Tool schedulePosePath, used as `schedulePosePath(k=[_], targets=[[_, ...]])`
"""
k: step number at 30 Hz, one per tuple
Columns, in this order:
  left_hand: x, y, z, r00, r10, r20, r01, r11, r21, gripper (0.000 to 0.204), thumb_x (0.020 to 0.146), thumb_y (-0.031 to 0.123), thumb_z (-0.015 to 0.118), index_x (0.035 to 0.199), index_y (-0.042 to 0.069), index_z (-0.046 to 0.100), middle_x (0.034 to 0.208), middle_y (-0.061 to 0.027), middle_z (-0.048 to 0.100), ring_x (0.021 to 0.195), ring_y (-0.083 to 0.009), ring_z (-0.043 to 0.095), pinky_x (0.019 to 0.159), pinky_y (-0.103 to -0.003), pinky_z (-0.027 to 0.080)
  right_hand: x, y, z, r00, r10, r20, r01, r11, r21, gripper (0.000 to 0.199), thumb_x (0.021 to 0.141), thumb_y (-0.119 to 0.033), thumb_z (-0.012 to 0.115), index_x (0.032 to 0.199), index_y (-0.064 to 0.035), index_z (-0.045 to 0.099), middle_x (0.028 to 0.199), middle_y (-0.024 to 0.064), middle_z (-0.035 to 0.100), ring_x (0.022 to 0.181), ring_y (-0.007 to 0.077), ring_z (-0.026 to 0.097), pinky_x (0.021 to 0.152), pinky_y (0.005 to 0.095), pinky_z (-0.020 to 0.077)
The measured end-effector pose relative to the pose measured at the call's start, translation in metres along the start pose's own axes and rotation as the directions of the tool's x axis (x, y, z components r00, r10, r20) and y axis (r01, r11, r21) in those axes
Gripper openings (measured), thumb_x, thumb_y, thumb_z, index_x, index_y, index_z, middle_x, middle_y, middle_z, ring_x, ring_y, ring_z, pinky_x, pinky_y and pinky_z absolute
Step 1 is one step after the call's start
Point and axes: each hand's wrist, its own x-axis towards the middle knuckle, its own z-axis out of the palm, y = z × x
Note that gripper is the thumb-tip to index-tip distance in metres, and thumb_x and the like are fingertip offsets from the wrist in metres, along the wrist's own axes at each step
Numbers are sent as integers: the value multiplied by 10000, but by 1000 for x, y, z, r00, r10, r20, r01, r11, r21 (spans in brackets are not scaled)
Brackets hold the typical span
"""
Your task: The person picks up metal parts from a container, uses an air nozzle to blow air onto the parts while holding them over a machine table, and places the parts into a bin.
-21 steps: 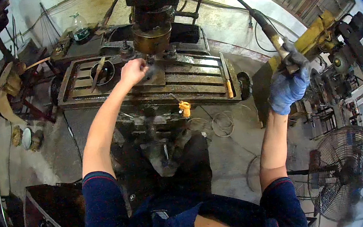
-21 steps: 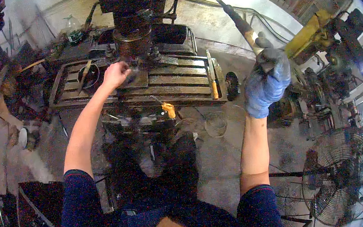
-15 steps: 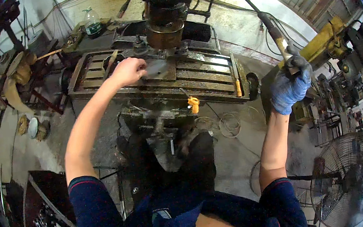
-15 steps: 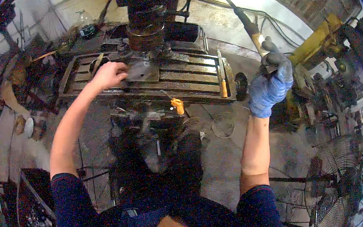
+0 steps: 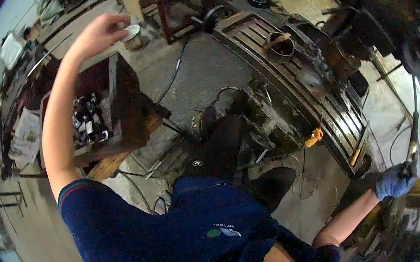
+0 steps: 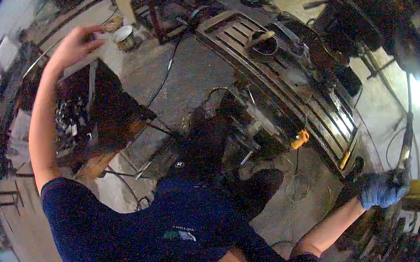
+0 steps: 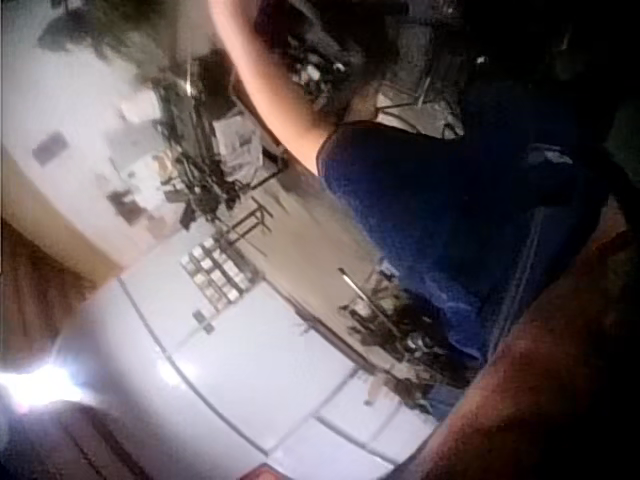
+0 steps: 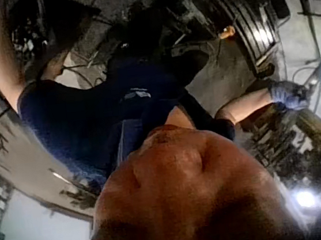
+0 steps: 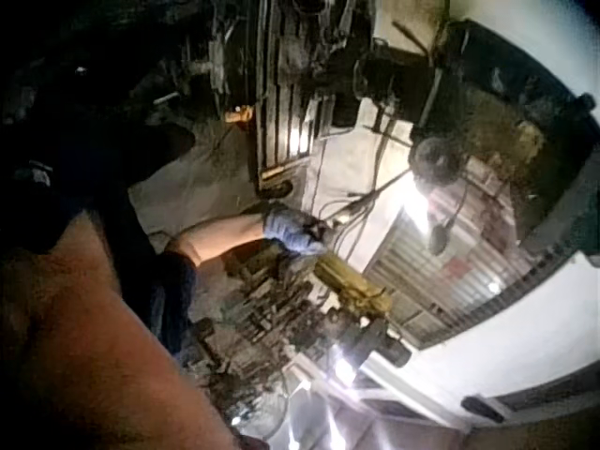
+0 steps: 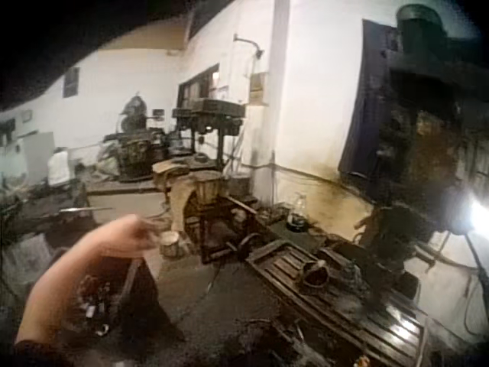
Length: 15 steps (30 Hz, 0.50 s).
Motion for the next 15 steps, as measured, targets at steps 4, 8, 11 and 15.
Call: schedulePosePath(k=[4,8,11,15], targets=[[-80,-55,-35,865,-499,-49,500,866,2,308,763,149,627,1026,-4,579,696,-122,600,613,-192,571,586,-298,444,2,-39,11,999,-32,-12,30,995,-98,120,815,-54,540,896,9,603,861,98,620,793,205,554,695,305,444],[-135,-110,-20,820,-559,119,539,826,168,335,704,157,659,994,2,598,799,-159,632,776,-246,617,699,-345,476,-4,-17,9,991,-130,-36,114,948,-298,74,744,-27,649,801,-4,607,821,107,634,725,200,581,628,313,466],[-152,-119,-9,754,-654,58,621,739,263,354,690,201,675,990,25,610,908,-163,631,875,-284,604,751,-360,472,-6,-21,8,963,-269,10,244,857,-454,57,738,-23,661,765,5,618,735,98,636,630,203,588,563,304,471],[-183,-147,-2,677,-735,-42,702,627,338,400,664,272,690,997,63,615,976,-157,620,939,-294,586,791,-369,470,-9,-10,9,960,-278,-31,253,911,-327,33,754,-9,637,767,8,611,754,104,634,643,211,592,579,299,475]])
